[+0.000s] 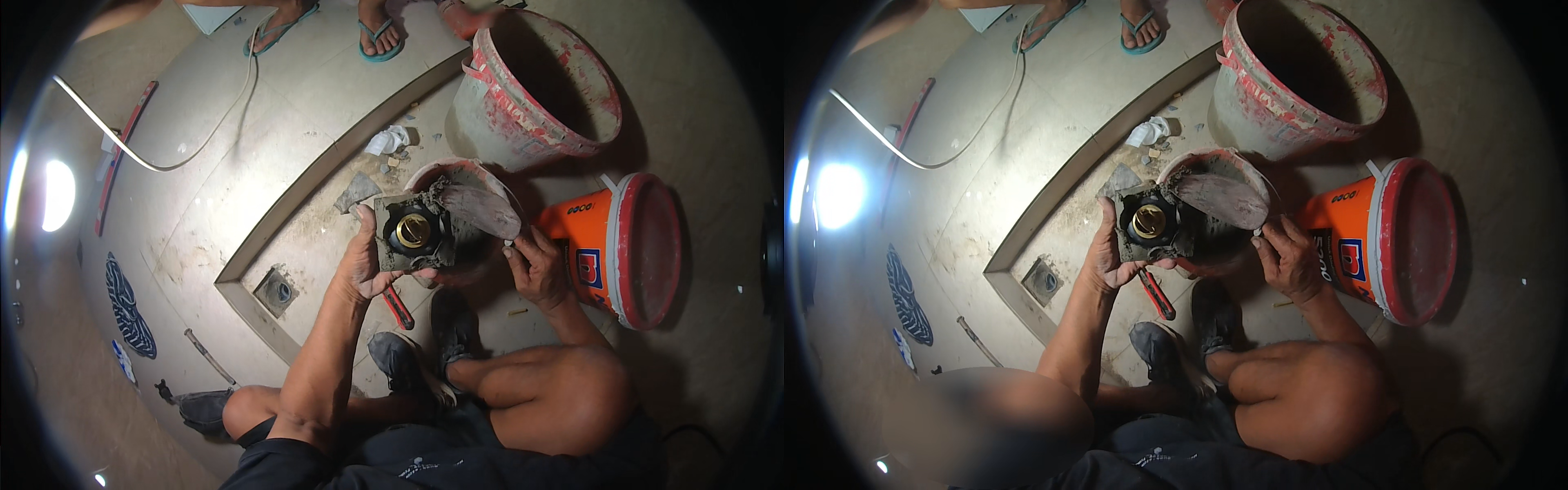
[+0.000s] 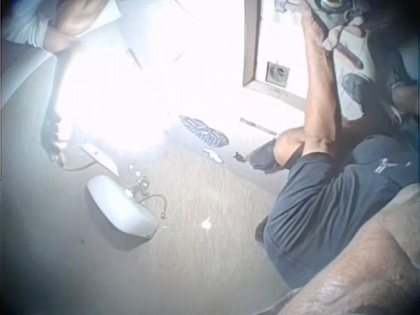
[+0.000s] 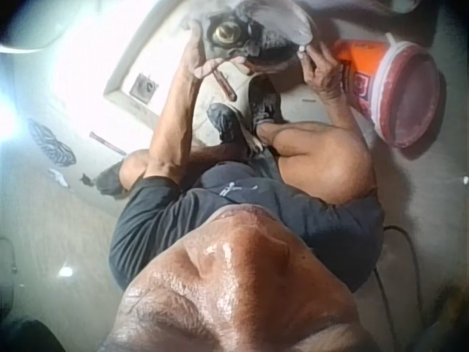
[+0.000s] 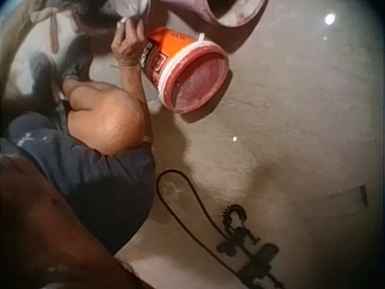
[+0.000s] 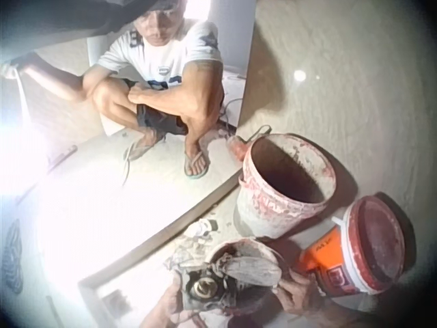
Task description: The person scoops cement from a bucket using a trowel and applies it to the back of a square drain cover. They then place the cover into a floor opening and tap it with a hammer to secure it in place.
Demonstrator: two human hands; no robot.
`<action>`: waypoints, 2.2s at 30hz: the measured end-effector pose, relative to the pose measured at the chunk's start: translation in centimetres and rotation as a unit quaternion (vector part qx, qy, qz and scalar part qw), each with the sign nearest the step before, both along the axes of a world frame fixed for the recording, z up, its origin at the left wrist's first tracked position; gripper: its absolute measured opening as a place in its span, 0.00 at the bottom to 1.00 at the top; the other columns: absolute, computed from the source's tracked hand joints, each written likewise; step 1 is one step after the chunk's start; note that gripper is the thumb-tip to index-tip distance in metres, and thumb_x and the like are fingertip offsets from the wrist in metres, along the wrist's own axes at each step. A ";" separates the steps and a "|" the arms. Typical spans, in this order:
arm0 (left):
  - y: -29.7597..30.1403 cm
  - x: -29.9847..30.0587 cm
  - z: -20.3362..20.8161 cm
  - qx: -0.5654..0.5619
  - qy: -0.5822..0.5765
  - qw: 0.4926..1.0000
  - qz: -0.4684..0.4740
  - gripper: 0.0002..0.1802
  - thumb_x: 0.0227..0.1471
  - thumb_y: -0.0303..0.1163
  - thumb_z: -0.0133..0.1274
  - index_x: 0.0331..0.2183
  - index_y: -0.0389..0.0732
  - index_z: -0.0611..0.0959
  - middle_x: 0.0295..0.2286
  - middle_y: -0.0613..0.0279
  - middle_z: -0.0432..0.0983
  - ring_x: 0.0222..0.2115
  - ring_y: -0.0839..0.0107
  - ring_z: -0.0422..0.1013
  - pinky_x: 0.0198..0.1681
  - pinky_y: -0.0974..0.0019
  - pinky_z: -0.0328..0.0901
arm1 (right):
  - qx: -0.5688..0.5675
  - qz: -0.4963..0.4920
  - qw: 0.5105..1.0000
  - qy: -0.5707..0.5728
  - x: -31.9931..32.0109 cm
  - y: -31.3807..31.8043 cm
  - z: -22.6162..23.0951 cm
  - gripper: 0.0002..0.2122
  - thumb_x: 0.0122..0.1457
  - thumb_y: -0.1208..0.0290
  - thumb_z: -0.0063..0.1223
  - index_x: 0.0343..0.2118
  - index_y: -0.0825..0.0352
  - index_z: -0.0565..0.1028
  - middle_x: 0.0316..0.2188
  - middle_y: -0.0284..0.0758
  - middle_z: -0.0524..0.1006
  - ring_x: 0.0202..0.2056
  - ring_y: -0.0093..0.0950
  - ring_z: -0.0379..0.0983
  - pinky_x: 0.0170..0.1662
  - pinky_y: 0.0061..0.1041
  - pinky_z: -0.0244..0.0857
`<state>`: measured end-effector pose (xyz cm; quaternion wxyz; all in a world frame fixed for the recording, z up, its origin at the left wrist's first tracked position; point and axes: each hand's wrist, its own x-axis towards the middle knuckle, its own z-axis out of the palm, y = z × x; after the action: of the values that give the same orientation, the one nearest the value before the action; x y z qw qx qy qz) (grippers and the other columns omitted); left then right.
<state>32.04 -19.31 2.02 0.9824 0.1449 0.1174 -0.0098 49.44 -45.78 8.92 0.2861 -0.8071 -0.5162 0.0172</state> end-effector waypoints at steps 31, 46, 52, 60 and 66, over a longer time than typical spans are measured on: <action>0.6 -3.1 2.4 0.083 0.109 0.979 -0.151 0.46 0.67 0.65 0.37 0.62 0.28 0.67 0.51 0.39 0.78 0.45 0.45 0.81 0.40 0.32 0.80 | -0.052 0.124 0.985 -0.105 2.1 2.2 2.1 0.11 0.39 0.87 0.49 0.29 0.76 0.78 0.37 0.42 0.78 0.38 0.40 0.75 0.42 0.36 0.73; 1.5 -3.2 1.5 0.074 0.111 0.990 -0.036 0.46 0.67 0.65 0.36 0.67 0.35 0.62 0.58 0.42 0.72 0.55 0.45 0.74 0.49 0.32 0.77 | -0.011 -0.003 0.999 0.045 0.0 -0.7 -0.5 0.09 0.59 0.74 0.64 0.40 0.73 0.81 0.36 0.47 0.78 0.37 0.45 0.75 0.42 0.39 0.71; 0.4 -1.9 1.4 0.035 0.079 0.996 0.000 0.46 0.63 0.67 0.44 0.65 0.37 0.66 0.56 0.44 0.74 0.54 0.45 0.75 0.47 0.32 0.78 | -0.038 0.001 0.999 0.009 -0.3 -2.2 -2.6 0.11 0.59 0.72 0.65 0.42 0.73 0.83 0.42 0.50 0.81 0.45 0.51 0.77 0.58 0.43 0.67; 1.8 -2.6 2.2 0.033 0.027 0.995 0.089 0.49 0.62 0.68 0.44 0.65 0.35 0.66 0.55 0.39 0.74 0.52 0.44 0.77 0.48 0.36 0.78 | -0.039 -0.014 0.999 -0.035 0.3 -3.1 -3.6 0.08 0.57 0.76 0.64 0.37 0.75 0.81 0.37 0.55 0.77 0.40 0.54 0.75 0.45 0.43 0.70; 4.4 -4.8 6.5 0.127 0.004 0.984 0.121 0.54 0.58 0.74 0.41 0.67 0.38 0.63 0.58 0.45 0.73 0.56 0.48 0.74 0.55 0.39 0.75 | -0.194 -0.088 0.974 0.075 1.5 -0.8 -0.8 0.15 0.58 0.74 0.63 0.46 0.76 0.79 0.39 0.49 0.78 0.43 0.52 0.77 0.44 0.42 0.71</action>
<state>27.29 -14.90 8.53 0.9493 0.2536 0.1384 0.1238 50.90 -46.54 8.14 0.1625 -0.8860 -0.4066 0.1523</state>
